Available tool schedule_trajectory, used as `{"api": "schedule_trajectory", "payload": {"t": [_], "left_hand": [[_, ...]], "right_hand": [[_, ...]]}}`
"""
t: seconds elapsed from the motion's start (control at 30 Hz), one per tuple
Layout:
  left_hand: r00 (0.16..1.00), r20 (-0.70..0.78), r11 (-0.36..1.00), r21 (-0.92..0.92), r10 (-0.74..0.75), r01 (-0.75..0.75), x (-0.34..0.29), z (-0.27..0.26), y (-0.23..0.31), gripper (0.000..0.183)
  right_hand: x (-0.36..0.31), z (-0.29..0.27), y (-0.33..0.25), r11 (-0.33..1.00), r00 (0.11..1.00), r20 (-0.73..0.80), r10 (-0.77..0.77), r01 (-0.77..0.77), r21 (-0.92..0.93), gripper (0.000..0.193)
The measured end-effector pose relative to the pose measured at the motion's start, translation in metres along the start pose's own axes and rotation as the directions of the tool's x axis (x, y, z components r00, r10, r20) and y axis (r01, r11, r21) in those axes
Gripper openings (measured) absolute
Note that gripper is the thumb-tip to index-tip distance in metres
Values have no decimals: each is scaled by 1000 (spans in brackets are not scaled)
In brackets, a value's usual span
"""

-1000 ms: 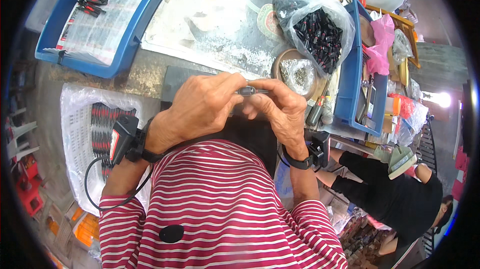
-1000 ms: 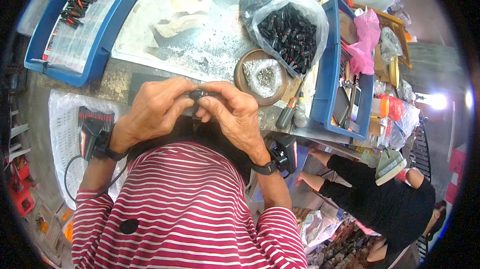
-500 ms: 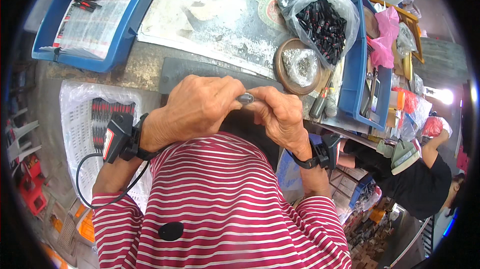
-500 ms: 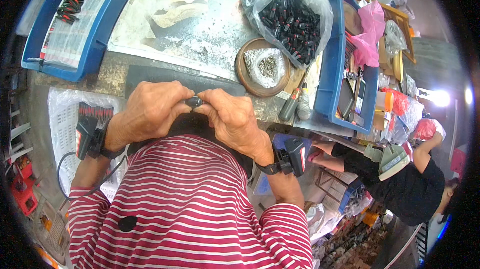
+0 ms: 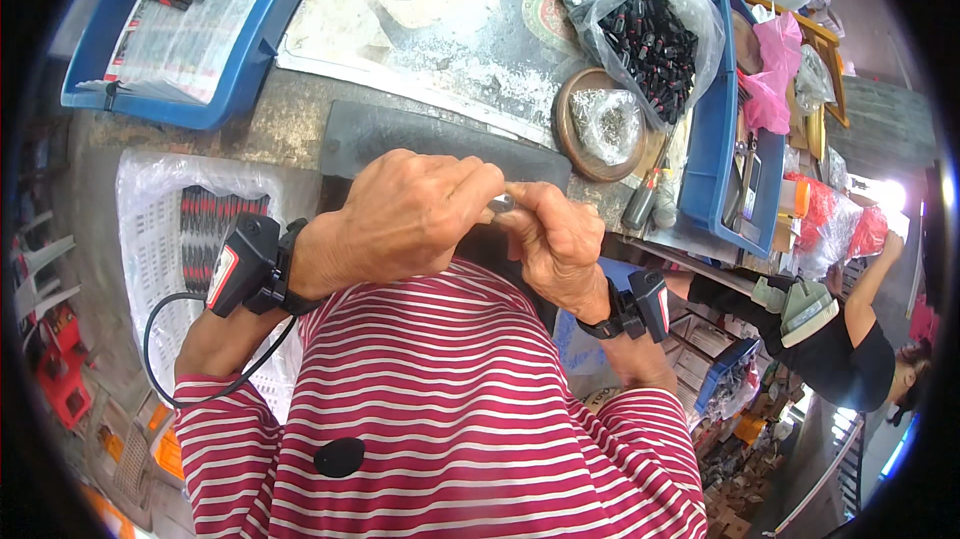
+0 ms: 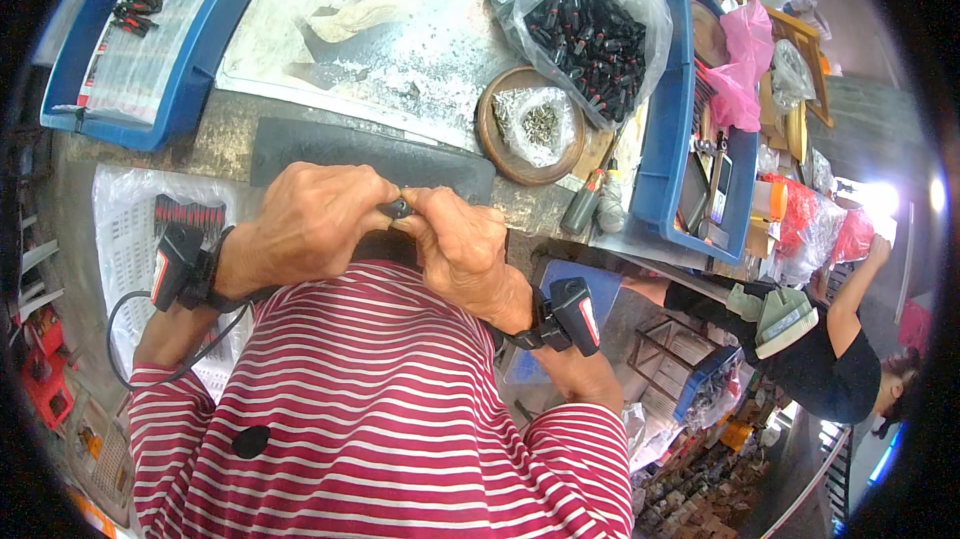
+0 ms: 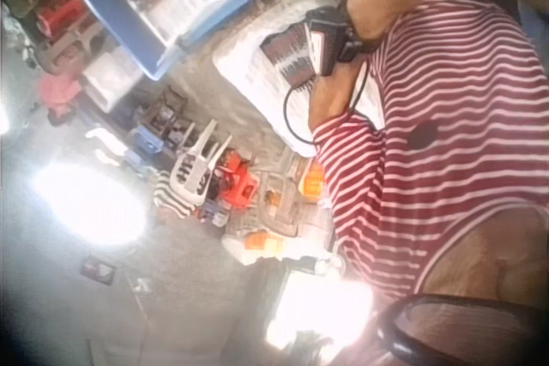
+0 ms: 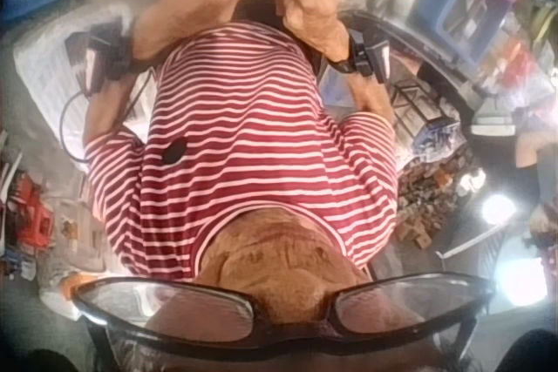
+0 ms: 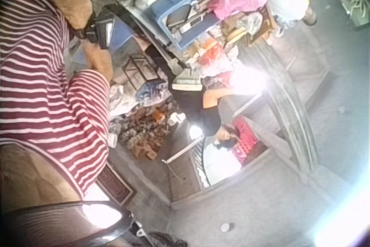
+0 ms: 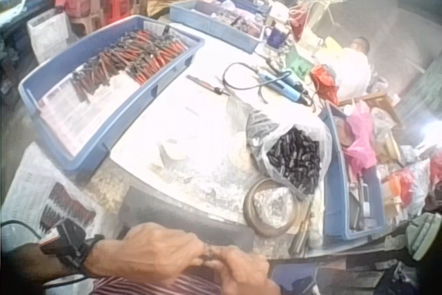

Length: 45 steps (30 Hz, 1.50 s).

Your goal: The person repeatedly picks small black cylindrical components and metal pins from trays, inserts the pins into the components, and places the assembled units into a blue tray. The person uses pliers to manipulate the pins and components during assembly.

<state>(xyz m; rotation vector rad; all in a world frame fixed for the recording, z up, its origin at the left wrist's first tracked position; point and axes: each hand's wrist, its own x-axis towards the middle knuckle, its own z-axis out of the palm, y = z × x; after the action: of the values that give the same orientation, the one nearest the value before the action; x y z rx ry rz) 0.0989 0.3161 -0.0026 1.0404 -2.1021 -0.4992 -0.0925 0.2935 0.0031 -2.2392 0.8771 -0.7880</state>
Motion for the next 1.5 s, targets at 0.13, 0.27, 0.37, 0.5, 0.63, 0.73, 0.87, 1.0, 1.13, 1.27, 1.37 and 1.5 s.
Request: {"api": "schedule_trajectory", "payload": {"t": [0.13,0.27,0.37,0.5,0.63,0.73,0.87,1.0,1.13,1.27,1.37,1.5], "left_hand": [[1000,10,1000,9,-1,1,-1,2,0,14],[999,27,1000,-8,-20,20,-2,0,-2,22],[1000,4,1000,13,16,-16,2,0,-5,21],[1000,-31,1000,-12,-2,1,8,1,-8,14],[998,-27,997,-43,-58,57,11,4,-6,14],[990,-24,985,-104,-140,136,12,6,-6,20],[953,-93,937,-236,-287,259,14,8,-4,19],[879,-22,816,-383,-476,433,18,5,1,19],[815,54,696,-490,-578,526,22,0,5,19],[771,81,604,-572,-632,555,28,1,6,21],[718,165,511,-596,-676,619,31,0,5,22],[725,195,473,-641,-661,604,34,1,6,21]], "right_hand": [[-2,4,0,1000,1000,-27,-15,15,14,18],[1,1,-1,999,1000,27,15,-16,36,16],[5,-3,-1,988,996,54,66,-73,138,15],[13,-9,5,976,992,95,80,-98,196,16],[14,-21,10,969,983,134,125,-150,195,18],[8,-45,13,883,919,147,364,-392,259,19],[13,-66,41,911,893,-195,406,-411,14,11],[16,-65,67,908,952,-218,215,-277,-314,6],[19,-58,76,863,982,-159,106,-170,-475,5],[22,-58,78,822,986,-113,126,-167,-544,6],[21,-59,78,828,983,-148,111,-174,-533,5],[21,-60,69,888,938,-248,244,-319,-331,5]]}}
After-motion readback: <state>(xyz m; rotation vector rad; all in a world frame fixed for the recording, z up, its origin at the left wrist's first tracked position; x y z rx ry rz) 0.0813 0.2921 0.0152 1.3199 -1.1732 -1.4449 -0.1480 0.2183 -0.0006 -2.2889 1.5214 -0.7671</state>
